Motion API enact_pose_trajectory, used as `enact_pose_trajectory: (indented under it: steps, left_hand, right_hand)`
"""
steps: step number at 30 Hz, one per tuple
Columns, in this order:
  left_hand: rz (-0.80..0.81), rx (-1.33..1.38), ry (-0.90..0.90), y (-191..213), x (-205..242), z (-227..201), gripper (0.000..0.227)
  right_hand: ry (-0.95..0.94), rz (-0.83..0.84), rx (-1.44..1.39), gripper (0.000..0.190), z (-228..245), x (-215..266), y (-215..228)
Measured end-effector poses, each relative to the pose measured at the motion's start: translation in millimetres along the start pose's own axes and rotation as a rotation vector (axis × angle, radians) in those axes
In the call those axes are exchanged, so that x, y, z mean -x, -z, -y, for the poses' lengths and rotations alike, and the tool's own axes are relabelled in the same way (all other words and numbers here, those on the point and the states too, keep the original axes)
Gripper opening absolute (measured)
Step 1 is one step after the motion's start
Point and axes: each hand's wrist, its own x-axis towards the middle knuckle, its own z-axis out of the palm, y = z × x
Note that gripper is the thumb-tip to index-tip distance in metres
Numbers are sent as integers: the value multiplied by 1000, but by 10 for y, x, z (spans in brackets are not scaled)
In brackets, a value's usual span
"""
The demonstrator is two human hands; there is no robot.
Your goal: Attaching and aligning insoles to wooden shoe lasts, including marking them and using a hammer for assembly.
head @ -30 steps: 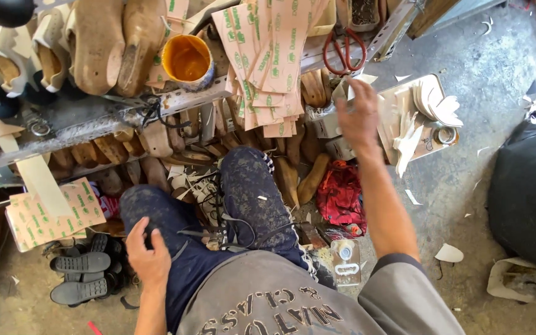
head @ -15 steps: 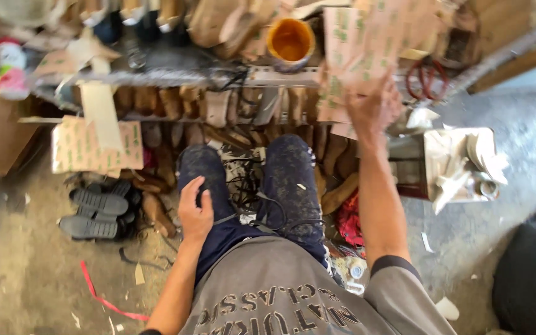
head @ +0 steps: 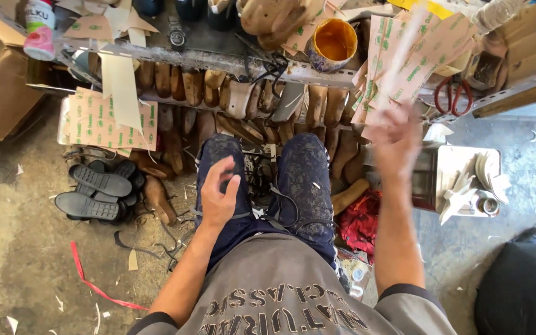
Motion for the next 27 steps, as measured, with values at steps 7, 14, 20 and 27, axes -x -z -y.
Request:
enact_pose_trajectory:
  steps: [7,14,20,27]
  left_hand:
    - [110,964,293,-116,-568,378,73]
    - [24,1173,428,294,-579,161,56]
    - [-20,1083,481,556,-434,110,72]
    - [-86,940,577,786,-225,230,71]
  right_hand:
    - [205,463,44,64,819,1288,-1152]
    - [-72,465,-159,44,515,78,-1831]
    - [-583,229,-340,60,277,-1142,-2517]
    - [-298,134,217,77,42,-1371,-2803]
